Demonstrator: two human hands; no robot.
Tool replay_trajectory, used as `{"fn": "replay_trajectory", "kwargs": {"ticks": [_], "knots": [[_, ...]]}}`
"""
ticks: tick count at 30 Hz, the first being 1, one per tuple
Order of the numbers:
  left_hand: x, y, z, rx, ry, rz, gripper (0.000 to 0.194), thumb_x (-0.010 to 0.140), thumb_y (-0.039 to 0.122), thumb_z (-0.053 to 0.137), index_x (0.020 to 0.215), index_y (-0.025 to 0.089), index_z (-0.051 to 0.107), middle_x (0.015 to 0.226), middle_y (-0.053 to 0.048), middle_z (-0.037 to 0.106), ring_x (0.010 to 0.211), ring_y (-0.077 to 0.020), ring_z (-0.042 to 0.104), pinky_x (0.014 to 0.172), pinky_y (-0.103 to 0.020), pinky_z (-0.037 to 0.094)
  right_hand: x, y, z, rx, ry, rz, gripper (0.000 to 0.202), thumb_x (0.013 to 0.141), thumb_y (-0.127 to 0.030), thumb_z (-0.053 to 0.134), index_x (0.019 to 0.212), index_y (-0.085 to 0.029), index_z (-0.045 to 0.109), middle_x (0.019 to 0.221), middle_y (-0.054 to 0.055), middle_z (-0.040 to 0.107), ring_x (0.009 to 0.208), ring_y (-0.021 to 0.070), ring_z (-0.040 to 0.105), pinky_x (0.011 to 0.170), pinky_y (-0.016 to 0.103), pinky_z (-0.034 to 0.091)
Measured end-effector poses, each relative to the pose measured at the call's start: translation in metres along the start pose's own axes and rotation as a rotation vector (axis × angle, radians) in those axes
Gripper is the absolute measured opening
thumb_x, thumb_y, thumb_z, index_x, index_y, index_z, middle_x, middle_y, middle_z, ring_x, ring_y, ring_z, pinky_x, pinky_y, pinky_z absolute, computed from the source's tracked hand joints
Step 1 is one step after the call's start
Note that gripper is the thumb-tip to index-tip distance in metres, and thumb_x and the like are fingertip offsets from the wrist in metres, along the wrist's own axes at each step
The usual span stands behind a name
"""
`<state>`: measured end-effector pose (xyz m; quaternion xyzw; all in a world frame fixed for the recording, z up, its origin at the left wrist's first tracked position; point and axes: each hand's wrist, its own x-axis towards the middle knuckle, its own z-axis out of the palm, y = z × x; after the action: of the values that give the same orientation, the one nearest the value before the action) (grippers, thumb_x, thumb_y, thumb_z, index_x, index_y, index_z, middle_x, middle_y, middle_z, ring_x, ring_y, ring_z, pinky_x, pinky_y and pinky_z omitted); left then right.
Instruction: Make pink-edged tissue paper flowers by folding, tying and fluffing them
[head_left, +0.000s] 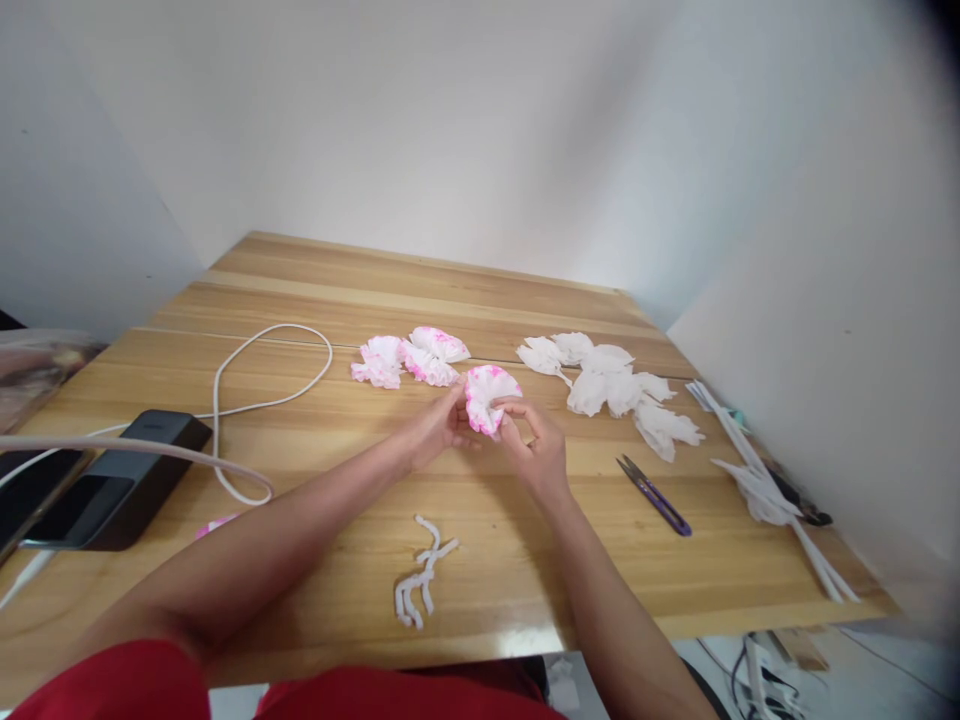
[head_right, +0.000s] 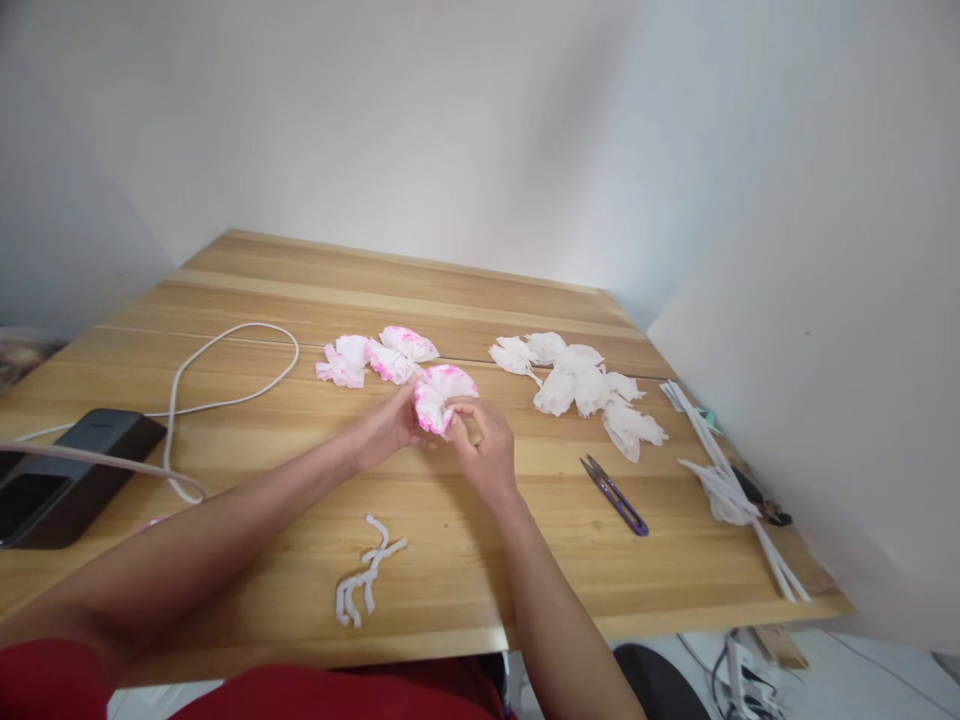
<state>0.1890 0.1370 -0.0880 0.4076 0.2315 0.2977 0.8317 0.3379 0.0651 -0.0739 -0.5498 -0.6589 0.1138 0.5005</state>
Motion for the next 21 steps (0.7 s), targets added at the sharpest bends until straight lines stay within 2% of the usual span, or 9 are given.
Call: {"fn": "replay_trajectory", "kwargs": {"ticks": [3, 5, 8, 10, 13, 17, 19, 21], "knots": [[-0.004, 0.004, 0.001, 0.053, -0.050, -0.024, 0.060, 0.079, 0.069, 0.049, 0.108, 0.018, 0.062, 0.104, -0.013, 0.064, 0.092, -0.0245, 0.062, 0.061, -0.031, 0.056, 0.002, 0.001, 0.000, 0.039, 0.039, 0.117, 0.012, 0.083, -0.025, 0.053, 0.084, -0.020, 0.064, 0.089, 0.003, 0.066, 0.087, 0.0177, 0.059, 0.083, 0.031, 0.043], [-0.008, 0.006, 0.002, 0.097, -0.081, -0.045, 0.062, 0.075, 0.070, 0.055, 0.105, 0.016, 0.062, 0.108, -0.015, 0.063, 0.098, -0.0264, 0.060, 0.063, -0.031, 0.057, 0.003, 0.002, 0.000, 0.087, 0.053, 0.237, 0.013, 0.082, -0.028, 0.055, 0.081, -0.020, 0.064, 0.083, 0.002, 0.065, 0.080, 0.0167, 0.057, 0.078, 0.029, 0.043], [-0.012, 0.008, 0.004, 0.186, -0.108, -0.080, 0.055, 0.072, 0.058, 0.068, 0.108, 0.017, 0.062, 0.118, -0.015, 0.059, 0.108, -0.0278, 0.056, 0.064, -0.029, 0.057, 0.004, 0.006, 0.000, 0.193, 0.059, 0.382, 0.015, 0.080, -0.032, 0.057, 0.081, -0.019, 0.064, 0.082, 0.002, 0.065, 0.077, 0.0164, 0.057, 0.074, 0.028, 0.043], [-0.013, 0.009, 0.004, 0.226, -0.089, -0.101, 0.051, 0.071, 0.049, 0.073, 0.110, 0.018, 0.062, 0.121, -0.014, 0.058, 0.109, -0.0273, 0.056, 0.061, -0.026, 0.057, 0.003, 0.011, 0.000, 0.246, 0.056, 0.427, 0.017, 0.079, -0.035, 0.058, 0.082, -0.019, 0.064, 0.082, 0.002, 0.065, 0.078, 0.0165, 0.057, 0.074, 0.028, 0.043], [-0.012, 0.009, 0.003, 0.175, -0.036, -0.115, 0.048, 0.073, 0.047, 0.071, 0.108, 0.017, 0.061, 0.120, -0.015, 0.059, 0.101, -0.0264, 0.061, 0.058, -0.025, 0.056, 0.003, 0.018, 0.003, 0.279, 0.063, 0.440, 0.020, 0.079, -0.038, 0.058, 0.083, -0.019, 0.065, 0.082, 0.002, 0.065, 0.079, 0.0164, 0.057, 0.074, 0.028, 0.043], [-0.010, 0.009, 0.001, 0.087, -0.014, -0.135, 0.047, 0.076, 0.052, 0.066, 0.106, 0.015, 0.061, 0.111, -0.016, 0.063, 0.095, -0.0250, 0.063, 0.056, -0.025, 0.056, 0.003, 0.018, 0.003, 0.291, 0.060, 0.453, 0.021, 0.080, -0.038, 0.058, 0.081, -0.018, 0.064, 0.080, 0.002, 0.065, 0.077, 0.0161, 0.057, 0.074, 0.029, 0.044], [-0.010, 0.010, 0.001, 0.094, -0.002, -0.109, 0.047, 0.076, 0.054, 0.065, 0.104, 0.015, 0.061, 0.107, -0.015, 0.064, 0.093, -0.0240, 0.062, 0.056, -0.025, 0.056, 0.003, 0.014, -0.001, 0.238, 0.060, 0.405, 0.021, 0.081, -0.038, 0.056, 0.084, -0.018, 0.064, 0.082, 0.002, 0.066, 0.079, 0.0167, 0.058, 0.075, 0.029, 0.044], [-0.010, 0.010, 0.002, 0.135, 0.025, -0.058, 0.048, 0.076, 0.056, 0.064, 0.101, 0.016, 0.062, 0.104, -0.013, 0.064, 0.091, -0.0234, 0.062, 0.056, -0.027, 0.057, 0.003, 0.007, -0.007, 0.119, 0.092, 0.267, 0.021, 0.084, -0.035, 0.054, 0.092, -0.019, 0.065, 0.090, 0.004, 0.066, 0.085, 0.0183, 0.059, 0.079, 0.031, 0.045]]}}
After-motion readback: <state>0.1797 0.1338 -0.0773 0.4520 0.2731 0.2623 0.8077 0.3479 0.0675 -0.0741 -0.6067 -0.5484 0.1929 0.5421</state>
